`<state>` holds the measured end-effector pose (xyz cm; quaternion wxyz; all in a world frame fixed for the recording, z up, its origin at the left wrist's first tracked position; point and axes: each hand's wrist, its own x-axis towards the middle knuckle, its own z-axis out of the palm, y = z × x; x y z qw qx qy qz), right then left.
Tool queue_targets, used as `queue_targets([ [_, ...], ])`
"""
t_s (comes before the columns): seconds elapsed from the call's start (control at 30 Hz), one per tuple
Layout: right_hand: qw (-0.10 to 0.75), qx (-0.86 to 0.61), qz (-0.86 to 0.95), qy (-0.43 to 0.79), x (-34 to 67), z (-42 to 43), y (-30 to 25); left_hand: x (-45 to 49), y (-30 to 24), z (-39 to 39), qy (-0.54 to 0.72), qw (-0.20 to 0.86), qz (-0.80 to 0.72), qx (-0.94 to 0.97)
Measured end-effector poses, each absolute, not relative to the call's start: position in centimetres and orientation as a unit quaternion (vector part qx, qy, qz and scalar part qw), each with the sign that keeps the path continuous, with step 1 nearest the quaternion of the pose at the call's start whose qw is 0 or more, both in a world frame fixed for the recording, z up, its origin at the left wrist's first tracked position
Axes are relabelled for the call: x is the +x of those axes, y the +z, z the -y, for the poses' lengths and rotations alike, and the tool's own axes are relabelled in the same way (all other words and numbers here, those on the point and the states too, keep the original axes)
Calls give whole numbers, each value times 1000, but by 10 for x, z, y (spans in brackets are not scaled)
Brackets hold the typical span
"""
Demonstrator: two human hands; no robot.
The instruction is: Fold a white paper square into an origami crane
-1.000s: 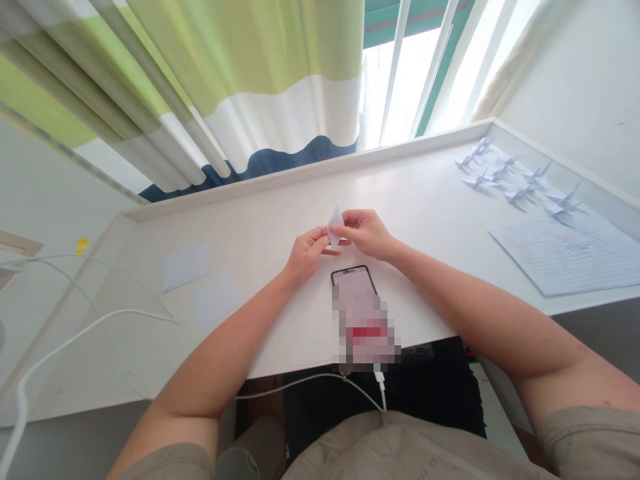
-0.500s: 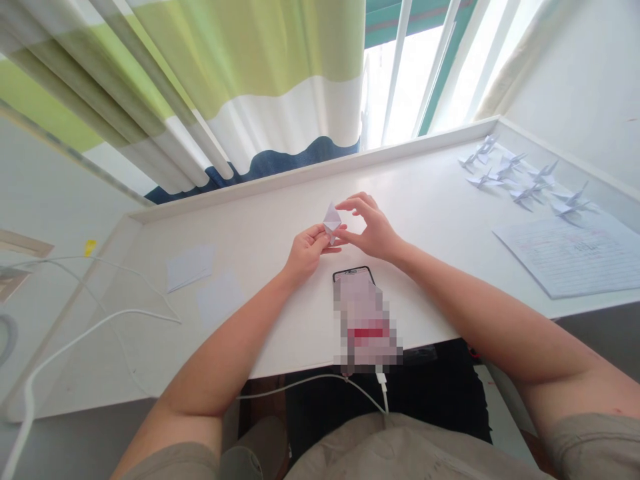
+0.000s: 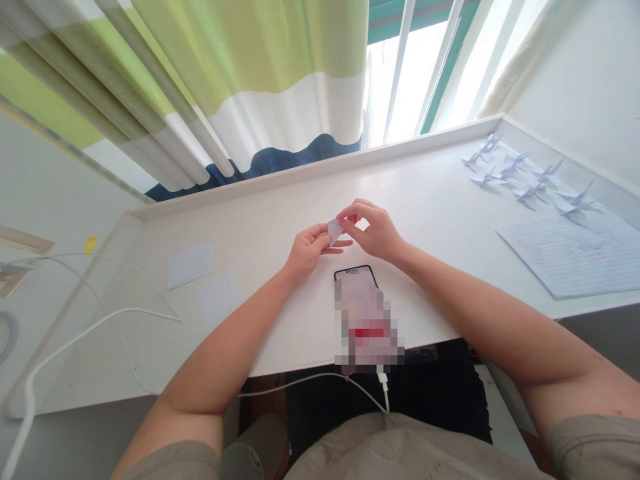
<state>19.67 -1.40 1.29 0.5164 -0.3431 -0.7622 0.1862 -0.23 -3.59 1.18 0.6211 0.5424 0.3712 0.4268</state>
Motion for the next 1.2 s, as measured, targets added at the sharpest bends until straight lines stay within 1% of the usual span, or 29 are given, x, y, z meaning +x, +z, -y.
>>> queue_targets([
  [0.17,490,-325,790,173,200,13,13,-2,8,32,449,624,-372,520],
  [0.4,453,-330,807,188,206,7,9,-3,9,31,461,642,-379,481],
  [0.63,455,-344,801,183,204,9,13,-6,9,29,454,648,-375,483],
  [0.97,450,-384,779,207,198,11,14,0,13,40,429,611,-373,551],
  [1.1,439,-408,769,221,197,9,11,1,14,39,417,620,-374,549],
  [1.2,446,-402,767,225,197,8,8,-1,13,36,427,628,-378,530],
])
